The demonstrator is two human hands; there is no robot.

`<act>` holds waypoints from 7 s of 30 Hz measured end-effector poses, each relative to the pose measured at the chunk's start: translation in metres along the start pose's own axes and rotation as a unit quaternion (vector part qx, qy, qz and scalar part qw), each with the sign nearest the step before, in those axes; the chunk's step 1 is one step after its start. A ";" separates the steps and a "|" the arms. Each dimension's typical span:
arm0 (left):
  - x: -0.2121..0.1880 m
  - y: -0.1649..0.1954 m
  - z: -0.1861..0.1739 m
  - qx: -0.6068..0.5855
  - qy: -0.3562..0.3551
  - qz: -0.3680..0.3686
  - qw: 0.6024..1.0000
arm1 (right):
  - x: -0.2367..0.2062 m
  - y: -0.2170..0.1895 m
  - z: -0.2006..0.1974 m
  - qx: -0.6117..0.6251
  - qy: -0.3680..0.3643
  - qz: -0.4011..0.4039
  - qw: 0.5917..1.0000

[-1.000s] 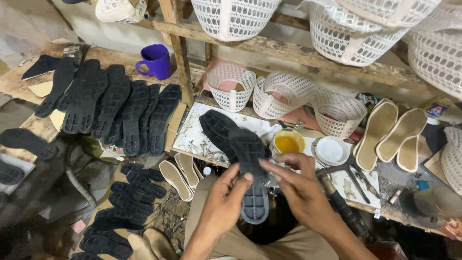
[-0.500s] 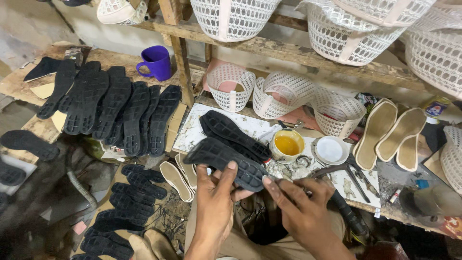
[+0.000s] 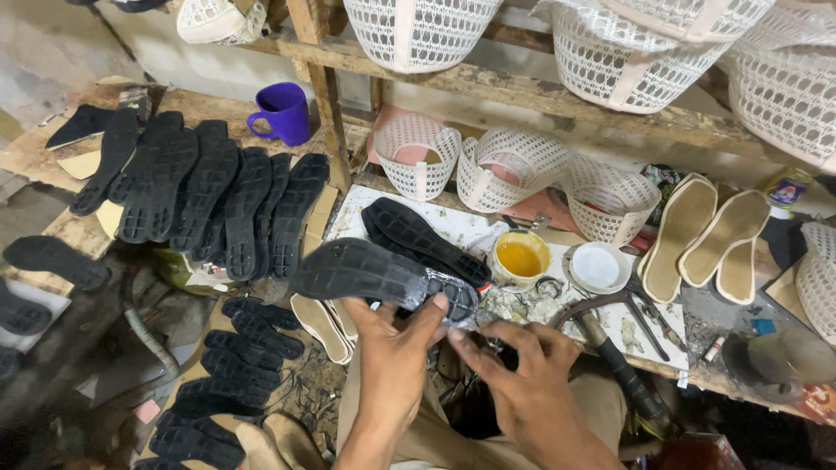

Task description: The person sits on the floor of a shoe workshop and applies adhesive by hand to the textured underside of rubber shoe soles, rubbing the glue over the sole surface with their fingers, then places the coated sole on a wooden shelf with other finished soles and picks up the next one.

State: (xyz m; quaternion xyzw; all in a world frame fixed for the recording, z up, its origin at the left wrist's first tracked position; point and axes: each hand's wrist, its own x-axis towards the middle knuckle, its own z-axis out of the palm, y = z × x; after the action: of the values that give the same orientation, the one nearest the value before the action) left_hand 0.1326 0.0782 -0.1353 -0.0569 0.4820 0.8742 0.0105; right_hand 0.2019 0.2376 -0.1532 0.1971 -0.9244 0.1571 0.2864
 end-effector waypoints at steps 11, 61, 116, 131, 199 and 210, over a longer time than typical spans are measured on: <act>-0.011 0.041 -0.001 0.195 -0.045 0.075 0.977 | 0.023 0.012 -0.028 0.047 0.059 0.073 0.994; 0.009 -0.022 -0.029 0.007 -0.207 -0.195 0.959 | 0.034 0.071 0.001 0.190 -0.101 0.047 0.975; 0.002 0.024 -0.008 -0.065 -0.038 -0.087 0.993 | 0.030 0.028 0.002 -0.075 -0.005 -0.095 0.993; 0.012 0.020 -0.010 0.006 0.073 0.006 0.997 | 0.004 0.006 0.013 -0.094 -0.051 -0.018 0.994; 0.004 0.030 -0.178 -0.147 0.182 -0.197 0.952 | 0.090 0.003 0.078 0.084 -0.119 0.021 0.989; 0.063 0.132 -0.411 -0.015 0.319 0.020 0.947 | 0.070 0.001 0.136 0.030 -0.121 0.030 0.992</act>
State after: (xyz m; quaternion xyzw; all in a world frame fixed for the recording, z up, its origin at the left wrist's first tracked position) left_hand 0.0976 -0.3416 -0.2483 -0.3234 0.4481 0.8175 -0.1625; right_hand 0.0850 0.1645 -0.2187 0.1953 -0.9526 0.1682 0.1616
